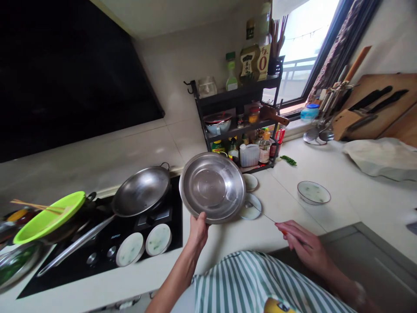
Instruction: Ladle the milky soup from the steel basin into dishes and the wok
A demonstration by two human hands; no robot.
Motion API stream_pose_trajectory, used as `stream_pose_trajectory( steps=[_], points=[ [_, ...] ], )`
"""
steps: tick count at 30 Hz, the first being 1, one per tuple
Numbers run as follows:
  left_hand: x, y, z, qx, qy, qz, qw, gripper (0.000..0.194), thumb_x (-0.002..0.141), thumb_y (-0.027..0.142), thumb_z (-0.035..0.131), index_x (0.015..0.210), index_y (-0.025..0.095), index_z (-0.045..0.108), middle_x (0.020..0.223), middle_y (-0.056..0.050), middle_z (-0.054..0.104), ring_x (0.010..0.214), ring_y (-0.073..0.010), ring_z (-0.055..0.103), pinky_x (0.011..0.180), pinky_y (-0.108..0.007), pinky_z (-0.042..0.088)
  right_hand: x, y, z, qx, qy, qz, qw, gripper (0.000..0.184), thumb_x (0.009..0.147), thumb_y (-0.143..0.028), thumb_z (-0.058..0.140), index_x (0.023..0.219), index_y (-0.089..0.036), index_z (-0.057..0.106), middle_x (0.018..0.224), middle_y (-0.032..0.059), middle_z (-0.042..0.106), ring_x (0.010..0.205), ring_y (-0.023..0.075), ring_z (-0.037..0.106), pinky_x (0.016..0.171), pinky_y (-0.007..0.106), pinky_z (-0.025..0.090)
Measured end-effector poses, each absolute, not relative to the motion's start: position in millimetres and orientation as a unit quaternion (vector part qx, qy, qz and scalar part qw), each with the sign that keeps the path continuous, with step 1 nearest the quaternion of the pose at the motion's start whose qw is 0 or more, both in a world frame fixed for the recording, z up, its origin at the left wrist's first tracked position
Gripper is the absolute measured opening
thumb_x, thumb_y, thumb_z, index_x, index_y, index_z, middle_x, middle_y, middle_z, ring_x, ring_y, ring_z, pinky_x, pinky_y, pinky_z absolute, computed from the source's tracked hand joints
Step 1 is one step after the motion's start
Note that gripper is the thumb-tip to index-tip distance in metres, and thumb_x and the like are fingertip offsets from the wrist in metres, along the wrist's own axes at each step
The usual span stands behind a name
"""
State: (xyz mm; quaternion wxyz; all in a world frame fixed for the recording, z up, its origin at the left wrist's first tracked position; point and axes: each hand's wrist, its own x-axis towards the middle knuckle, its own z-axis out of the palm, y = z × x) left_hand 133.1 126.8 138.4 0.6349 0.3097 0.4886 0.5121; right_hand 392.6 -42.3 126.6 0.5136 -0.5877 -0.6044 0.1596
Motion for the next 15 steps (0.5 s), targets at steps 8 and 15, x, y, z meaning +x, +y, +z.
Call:
stream_pose_trajectory(
  steps=[8, 15],
  points=[
    [91, 106, 138, 0.148, 0.541, 0.493, 0.666, 0.020, 0.060, -0.001, 0.052, 0.073, 0.015, 0.050, 0.053, 0.004, 0.055, 0.043, -0.0082, 0.050, 0.039, -0.018, 0.044, 402, -43, 123, -0.652, -0.413, 0.197, 0.604, 0.026, 0.086, -0.038, 0.054, 0.101, -0.021, 0.065, 0.074, 0.0036, 0.066, 0.047, 0.0116, 0.053, 0.045, 0.027, 0.048],
    [59, 82, 111, 0.092, 0.572, 0.477, 0.661, 0.018, 0.063, -0.001, 0.051, 0.069, 0.016, 0.048, 0.048, 0.004, 0.053, 0.039, -0.0088, 0.050, 0.034, -0.017, 0.044, 392, -32, 153, -0.647, -0.246, 0.250, 0.677, 0.027, 0.078, -0.043, 0.063, 0.093, -0.021, 0.061, 0.066, 0.0042, 0.067, 0.049, 0.0144, 0.055, 0.038, 0.025, 0.043]
  ],
)
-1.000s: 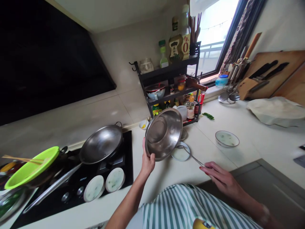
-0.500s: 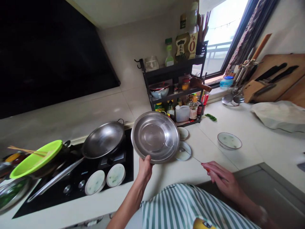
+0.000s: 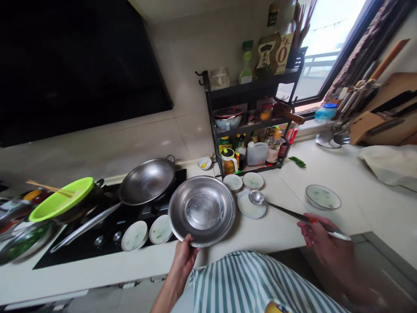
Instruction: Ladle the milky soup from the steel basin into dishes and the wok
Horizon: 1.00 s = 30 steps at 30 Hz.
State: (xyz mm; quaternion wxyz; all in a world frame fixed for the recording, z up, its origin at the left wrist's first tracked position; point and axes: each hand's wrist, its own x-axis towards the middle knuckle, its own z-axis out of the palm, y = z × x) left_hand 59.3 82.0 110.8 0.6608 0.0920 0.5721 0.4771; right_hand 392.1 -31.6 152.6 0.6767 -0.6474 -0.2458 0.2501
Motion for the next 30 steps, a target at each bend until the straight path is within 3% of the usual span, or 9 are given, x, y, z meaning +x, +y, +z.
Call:
stream_pose_trajectory(
  steps=[6, 14, 26, 30],
  points=[
    [55, 71, 90, 0.062, 0.567, 0.462, 0.680, 0.019, 0.060, -0.002, 0.050, 0.066, 0.016, 0.047, 0.045, 0.005, 0.049, 0.036, -0.0092, 0.048, 0.035, -0.019, 0.045, 367, -20, 164, -0.638, -0.252, 0.317, 0.655, 0.029, 0.079, -0.046, 0.062, 0.094, -0.021, 0.059, 0.066, 0.0052, 0.067, 0.052, 0.0160, 0.058, 0.037, 0.024, 0.043],
    [56, 68, 76, 0.051, 0.539, 0.455, 0.707, 0.020, 0.060, -0.003, 0.047, 0.063, 0.017, 0.049, 0.046, 0.004, 0.050, 0.042, -0.0115, 0.051, 0.042, -0.023, 0.049, 345, -4, 130, -0.606, -0.284, 0.416, 0.616, 0.043, 0.072, -0.051, 0.069, 0.096, -0.017, 0.058, 0.065, 0.0061, 0.067, 0.048, 0.0147, 0.054, 0.035, 0.024, 0.040],
    [56, 80, 59, 0.037, 0.499, 0.453, 0.737, 0.021, 0.061, -0.004, 0.046, 0.071, 0.014, 0.052, 0.052, 0.002, 0.055, 0.047, -0.0108, 0.054, 0.055, -0.027, 0.055, 331, 10, 91, -0.612, -0.360, 0.438, 0.551, 0.046, 0.070, -0.054, 0.068, 0.095, -0.016, 0.061, 0.064, 0.0049, 0.067, 0.042, 0.0134, 0.053, 0.040, 0.028, 0.044],
    [57, 90, 56, 0.043, 0.473, 0.463, 0.749, 0.026, 0.063, -0.003, 0.049, 0.084, 0.011, 0.054, 0.061, -0.001, 0.060, 0.055, -0.0128, 0.059, 0.060, -0.032, 0.057, 323, 17, 87, -0.617, -0.365, 0.439, 0.542, 0.048, 0.066, -0.054, 0.071, 0.093, -0.016, 0.062, 0.068, 0.0070, 0.069, 0.045, 0.0149, 0.056, 0.042, 0.029, 0.047]
  ],
)
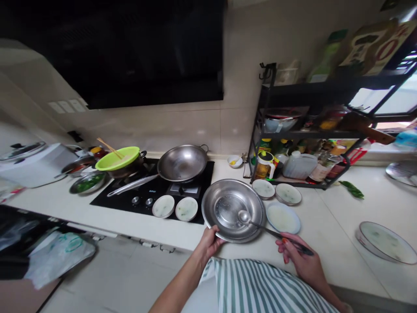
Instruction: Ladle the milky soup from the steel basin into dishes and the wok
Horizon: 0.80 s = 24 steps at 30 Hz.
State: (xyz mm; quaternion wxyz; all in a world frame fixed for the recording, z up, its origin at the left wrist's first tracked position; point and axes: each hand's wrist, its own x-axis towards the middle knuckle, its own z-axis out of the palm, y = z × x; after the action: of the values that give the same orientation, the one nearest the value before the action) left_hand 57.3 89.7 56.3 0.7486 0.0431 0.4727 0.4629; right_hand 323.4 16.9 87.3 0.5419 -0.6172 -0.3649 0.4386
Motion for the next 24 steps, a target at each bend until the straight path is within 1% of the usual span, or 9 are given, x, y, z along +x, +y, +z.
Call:
stream_pose_trajectory(
  steps=[4, 6, 9, 12, 14, 17, 19, 21, 24],
  points=[
    [58, 97, 55, 0.071, 0.442, 0.475, 0.758, 0.043, 0.067, 0.000, 0.056, 0.108, 0.014, 0.052, 0.076, -0.003, 0.066, 0.065, -0.0162, 0.064, 0.065, -0.036, 0.059, 314, 24, 91, -0.628, -0.352, 0.441, 0.536, 0.051, 0.061, -0.053, 0.074, 0.093, -0.015, 0.062, 0.072, 0.0096, 0.071, 0.054, 0.0188, 0.062, 0.045, 0.030, 0.050],
    [59, 100, 54, 0.083, 0.433, 0.474, 0.762, 0.048, 0.071, 0.004, 0.060, 0.116, 0.016, 0.050, 0.086, -0.006, 0.068, 0.072, -0.0185, 0.066, 0.068, -0.037, 0.059, 309, 27, 91, -0.634, -0.349, 0.437, 0.534, 0.051, 0.060, -0.051, 0.075, 0.094, -0.015, 0.062, 0.073, 0.0092, 0.072, 0.055, 0.0186, 0.063, 0.049, 0.030, 0.051],
    [60, 104, 53, 0.106, 0.440, 0.474, 0.755, 0.050, 0.075, 0.017, 0.066, 0.121, 0.017, 0.046, 0.102, -0.011, 0.066, 0.081, -0.0219, 0.067, 0.068, -0.039, 0.059, 304, 33, 86, -0.643, -0.335, 0.434, 0.535, 0.052, 0.060, -0.049, 0.075, 0.097, -0.015, 0.062, 0.075, 0.0086, 0.072, 0.059, 0.0186, 0.064, 0.053, 0.031, 0.053],
    [60, 105, 51, 0.132, 0.455, 0.472, 0.743, 0.054, 0.076, 0.032, 0.070, 0.121, 0.019, 0.042, 0.111, -0.013, 0.063, 0.081, -0.0229, 0.068, 0.065, -0.039, 0.059, 300, 38, 78, -0.629, -0.313, 0.452, 0.550, 0.055, 0.057, -0.048, 0.078, 0.098, -0.016, 0.062, 0.076, 0.0078, 0.072, 0.061, 0.0188, 0.064, 0.050, 0.029, 0.052],
    [58, 102, 49, 0.151, 0.459, 0.464, 0.742, 0.060, 0.076, 0.042, 0.069, 0.124, 0.020, 0.038, 0.106, -0.013, 0.064, 0.072, -0.0212, 0.068, 0.062, -0.038, 0.058, 297, 40, 75, -0.619, -0.294, 0.468, 0.559, 0.057, 0.053, -0.047, 0.080, 0.097, -0.017, 0.061, 0.074, 0.0074, 0.072, 0.060, 0.0185, 0.063, 0.046, 0.027, 0.049],
    [46, 94, 43, 0.170, 0.477, 0.433, 0.745, 0.068, 0.079, 0.052, 0.062, 0.127, 0.016, 0.031, 0.080, -0.008, 0.066, 0.056, -0.0180, 0.065, 0.059, -0.036, 0.056, 293, 41, 75, -0.618, -0.258, 0.482, 0.564, 0.059, 0.049, -0.045, 0.082, 0.097, -0.017, 0.061, 0.072, 0.0071, 0.072, 0.058, 0.0173, 0.062, 0.044, 0.024, 0.048],
    [32, 86, 36, 0.166, 0.498, 0.414, 0.744, 0.067, 0.080, 0.056, 0.057, 0.126, 0.014, 0.031, 0.070, -0.006, 0.064, 0.054, -0.0191, 0.065, 0.058, -0.035, 0.055, 291, 41, 75, -0.619, -0.239, 0.485, 0.570, 0.059, 0.048, -0.044, 0.082, 0.097, -0.018, 0.061, 0.072, 0.0064, 0.072, 0.057, 0.0162, 0.061, 0.044, 0.023, 0.048],
    [15, 78, 30, 0.163, 0.516, 0.389, 0.745, 0.065, 0.079, 0.061, 0.056, 0.120, 0.014, 0.036, 0.069, -0.007, 0.065, 0.055, -0.0212, 0.066, 0.058, -0.037, 0.054, 290, 40, 72, -0.619, -0.224, 0.487, 0.574, 0.058, 0.047, -0.041, 0.082, 0.097, -0.020, 0.061, 0.071, 0.0056, 0.072, 0.057, 0.0160, 0.061, 0.045, 0.023, 0.048],
    [-12, 65, 24, 0.165, 0.519, 0.387, 0.744, 0.064, 0.073, 0.066, 0.058, 0.108, 0.015, 0.042, 0.071, -0.009, 0.067, 0.060, -0.0236, 0.068, 0.063, -0.038, 0.053, 294, 40, 62, -0.637, -0.233, 0.477, 0.559, 0.056, 0.047, -0.039, 0.081, 0.097, -0.023, 0.061, 0.075, 0.0053, 0.073, 0.060, 0.0188, 0.064, 0.048, 0.026, 0.052]
  ],
)
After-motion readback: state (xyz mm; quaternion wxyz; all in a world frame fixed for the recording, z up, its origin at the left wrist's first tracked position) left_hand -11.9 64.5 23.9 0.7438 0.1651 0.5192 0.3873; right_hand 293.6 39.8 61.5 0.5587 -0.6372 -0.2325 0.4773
